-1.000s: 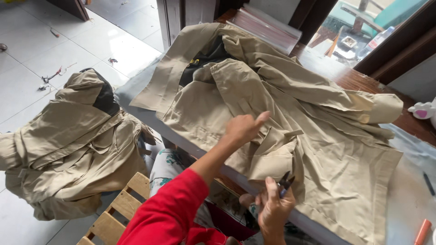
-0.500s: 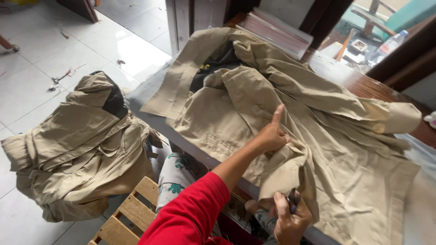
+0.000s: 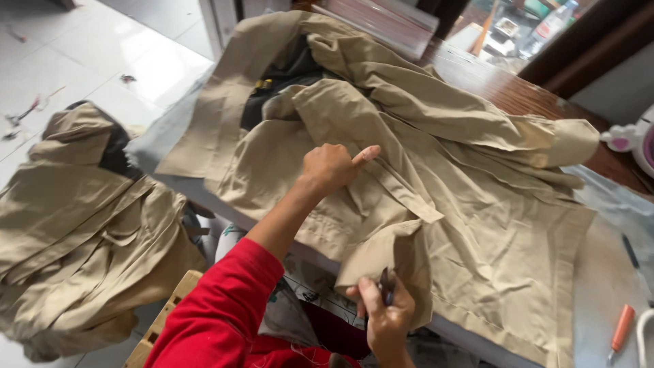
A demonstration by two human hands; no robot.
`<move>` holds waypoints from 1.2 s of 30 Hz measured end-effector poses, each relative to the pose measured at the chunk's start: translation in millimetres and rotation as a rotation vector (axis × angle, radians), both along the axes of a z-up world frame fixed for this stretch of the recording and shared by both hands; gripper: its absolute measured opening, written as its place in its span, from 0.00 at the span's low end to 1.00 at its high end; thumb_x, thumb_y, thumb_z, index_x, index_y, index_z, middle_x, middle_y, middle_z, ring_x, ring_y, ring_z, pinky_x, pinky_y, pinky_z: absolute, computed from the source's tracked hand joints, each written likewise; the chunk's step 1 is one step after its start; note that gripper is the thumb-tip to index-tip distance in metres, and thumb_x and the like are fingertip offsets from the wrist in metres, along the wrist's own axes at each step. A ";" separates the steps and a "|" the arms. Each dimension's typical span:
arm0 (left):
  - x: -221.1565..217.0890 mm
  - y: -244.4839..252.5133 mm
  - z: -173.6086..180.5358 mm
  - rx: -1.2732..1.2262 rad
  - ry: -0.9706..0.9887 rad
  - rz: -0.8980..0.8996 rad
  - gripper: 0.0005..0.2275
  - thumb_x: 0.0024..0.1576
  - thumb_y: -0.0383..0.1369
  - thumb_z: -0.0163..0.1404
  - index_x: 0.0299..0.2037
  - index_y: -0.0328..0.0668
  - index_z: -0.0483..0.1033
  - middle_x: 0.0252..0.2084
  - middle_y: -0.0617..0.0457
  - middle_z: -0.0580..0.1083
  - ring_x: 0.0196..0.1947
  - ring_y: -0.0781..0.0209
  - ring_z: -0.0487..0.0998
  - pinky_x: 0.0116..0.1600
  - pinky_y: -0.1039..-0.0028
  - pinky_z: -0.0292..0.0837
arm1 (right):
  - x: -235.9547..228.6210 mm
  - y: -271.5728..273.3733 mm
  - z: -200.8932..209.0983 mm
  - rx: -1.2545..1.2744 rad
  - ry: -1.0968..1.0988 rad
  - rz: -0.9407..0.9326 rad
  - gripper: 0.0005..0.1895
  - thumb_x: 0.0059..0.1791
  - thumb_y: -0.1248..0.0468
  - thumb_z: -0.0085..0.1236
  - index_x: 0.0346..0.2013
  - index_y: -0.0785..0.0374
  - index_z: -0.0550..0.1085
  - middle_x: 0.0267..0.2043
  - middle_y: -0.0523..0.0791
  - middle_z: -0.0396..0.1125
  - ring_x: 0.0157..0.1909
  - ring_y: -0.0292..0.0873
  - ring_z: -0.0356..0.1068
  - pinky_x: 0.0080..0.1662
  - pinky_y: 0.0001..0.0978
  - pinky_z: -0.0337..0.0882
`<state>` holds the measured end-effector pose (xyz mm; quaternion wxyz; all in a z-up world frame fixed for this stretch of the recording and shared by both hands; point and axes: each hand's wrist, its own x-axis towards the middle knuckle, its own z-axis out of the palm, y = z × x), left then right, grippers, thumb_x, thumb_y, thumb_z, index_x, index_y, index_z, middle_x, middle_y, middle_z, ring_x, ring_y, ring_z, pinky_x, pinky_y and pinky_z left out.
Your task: The person uses small scissors to cut loose threads and seams on a beige jacket laid out on a table. They repeatedly reposition the jacket to access different areas, including the pockets and collar, while cutting away excess fabric and threads.
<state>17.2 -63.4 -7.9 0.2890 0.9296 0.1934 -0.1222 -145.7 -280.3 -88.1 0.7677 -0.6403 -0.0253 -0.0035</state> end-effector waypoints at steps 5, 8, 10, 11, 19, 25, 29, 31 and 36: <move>29.7 -33.3 -41.4 -0.136 -0.192 0.037 0.44 0.49 0.68 0.49 0.62 0.36 0.59 0.63 0.33 0.63 0.58 0.28 0.71 0.57 0.43 0.69 | -13.3 -39.1 17.2 -0.545 -0.521 -0.043 0.20 0.43 0.65 0.62 0.16 0.58 0.58 0.15 0.39 0.49 0.20 0.32 0.48 0.25 0.31 0.55; 49.0 -34.9 -70.7 -0.438 -0.318 -0.049 0.38 0.54 0.34 0.48 0.76 0.55 0.42 0.67 0.25 0.52 0.62 0.20 0.65 0.68 0.52 0.62 | -10.7 -58.8 -15.0 -0.378 -0.499 -0.429 0.21 0.36 0.65 0.66 0.14 0.61 0.58 0.15 0.40 0.58 0.20 0.29 0.55 0.24 0.24 0.57; 66.6 -19.0 -69.3 -0.467 -0.760 -0.104 0.37 0.50 0.22 0.43 0.75 0.48 0.49 0.71 0.33 0.56 0.69 0.34 0.63 0.74 0.57 0.58 | -6.3 -58.4 28.2 -0.487 -0.496 -0.382 0.21 0.39 0.64 0.63 0.15 0.59 0.57 0.17 0.38 0.49 0.20 0.30 0.50 0.24 0.26 0.50; 74.5 -11.7 -69.9 -0.485 -1.197 -0.169 0.39 0.47 0.10 0.38 0.73 0.41 0.56 0.75 0.41 0.60 0.75 0.48 0.62 0.79 0.62 0.55 | -5.8 -58.5 49.1 -0.598 -0.483 -0.336 0.21 0.42 0.63 0.60 0.16 0.56 0.55 0.19 0.36 0.40 0.19 0.31 0.44 0.25 0.28 0.43; 89.1 98.4 -72.9 0.375 -1.241 -0.238 0.17 0.65 0.26 0.44 0.65 0.39 0.66 0.65 0.39 0.65 0.60 0.35 0.71 0.61 0.51 0.69 | 5.8 33.6 5.8 0.091 0.542 0.162 0.08 0.52 0.65 0.57 0.35 0.69 0.71 0.21 0.54 0.69 0.13 0.41 0.56 0.13 0.31 0.52; 75.7 106.2 -117.1 0.323 -0.932 -0.313 0.23 0.62 0.24 0.40 0.70 0.38 0.63 0.75 0.30 0.54 0.75 0.40 0.57 0.68 0.52 0.56 | -0.6 1.1 31.2 -0.108 0.394 0.398 0.16 0.51 0.61 0.56 0.38 0.76 0.80 0.13 0.54 0.67 0.08 0.37 0.50 0.13 0.27 0.49; 53.6 65.1 -138.0 0.239 -0.869 -0.270 0.20 0.59 0.20 0.37 0.62 0.19 0.64 0.67 0.25 0.63 0.64 0.30 0.62 0.69 0.51 0.60 | 5.9 -6.5 80.6 -0.233 -0.189 0.347 0.18 0.54 0.58 0.49 0.40 0.71 0.80 0.29 0.49 0.78 0.12 0.35 0.63 0.15 0.24 0.64; 40.8 56.6 -136.0 0.258 -0.891 -0.278 0.21 0.58 0.21 0.37 0.63 0.22 0.64 0.66 0.27 0.65 0.64 0.33 0.64 0.70 0.54 0.60 | 24.8 15.7 93.0 -0.323 -0.235 0.344 0.16 0.54 0.58 0.49 0.42 0.66 0.80 0.32 0.47 0.79 0.11 0.34 0.63 0.14 0.22 0.63; 25.2 81.7 -117.9 0.329 -0.928 -0.218 0.19 0.59 0.33 0.47 0.61 0.43 0.74 0.57 0.46 0.75 0.59 0.45 0.76 0.62 0.64 0.72 | 89.7 56.7 28.7 -0.521 -0.090 0.289 0.13 0.52 0.60 0.55 0.45 0.59 0.83 0.18 0.50 0.74 0.10 0.39 0.66 0.16 0.24 0.66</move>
